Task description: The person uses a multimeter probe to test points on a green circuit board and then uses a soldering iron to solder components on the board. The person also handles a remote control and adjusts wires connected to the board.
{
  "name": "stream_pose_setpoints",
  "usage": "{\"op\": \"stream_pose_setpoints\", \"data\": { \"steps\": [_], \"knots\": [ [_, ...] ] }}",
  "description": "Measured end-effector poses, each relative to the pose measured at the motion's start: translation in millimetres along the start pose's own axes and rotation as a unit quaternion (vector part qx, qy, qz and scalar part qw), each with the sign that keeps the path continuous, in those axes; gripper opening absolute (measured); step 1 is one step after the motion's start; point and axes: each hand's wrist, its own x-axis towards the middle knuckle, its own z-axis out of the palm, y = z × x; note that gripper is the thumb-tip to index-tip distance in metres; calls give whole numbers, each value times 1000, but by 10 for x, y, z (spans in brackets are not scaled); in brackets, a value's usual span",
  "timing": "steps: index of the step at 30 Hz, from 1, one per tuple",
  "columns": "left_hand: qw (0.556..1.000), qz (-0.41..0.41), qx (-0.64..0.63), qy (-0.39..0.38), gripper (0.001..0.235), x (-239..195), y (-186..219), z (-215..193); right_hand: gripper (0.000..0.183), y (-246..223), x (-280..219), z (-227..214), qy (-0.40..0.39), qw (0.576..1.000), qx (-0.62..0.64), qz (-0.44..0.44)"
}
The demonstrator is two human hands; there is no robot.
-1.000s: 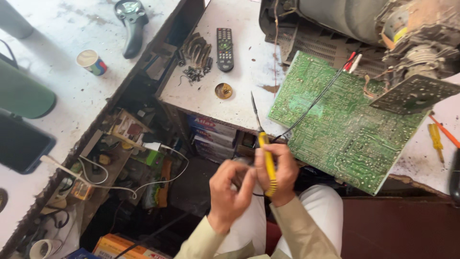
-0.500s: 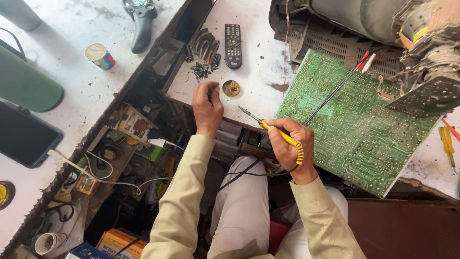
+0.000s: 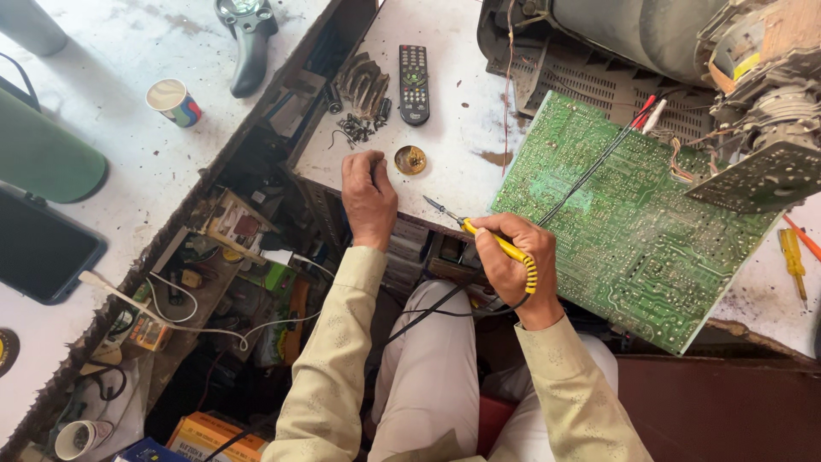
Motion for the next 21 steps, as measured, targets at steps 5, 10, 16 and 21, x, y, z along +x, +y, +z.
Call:
{"op": "stream_pose_setpoints", "data": {
  "steps": [5,10,16,21],
  "knots": [
    [1000,-11,2,-6,8,14,7,-16,14,-20,15,-6,-6,1000,5,15],
    [1000,-14,-6,-8,7,19,7,-24,14,-29,25,3,-7,1000,1,7],
    [1000,-21,-15,-9,7,23,-11,-18,15,-6,30,36,14,1000,6,26],
    [999,-28,-22,-10,6,24,-4,-24,18,59,129,164,45,997,31,63]
  ]
}}
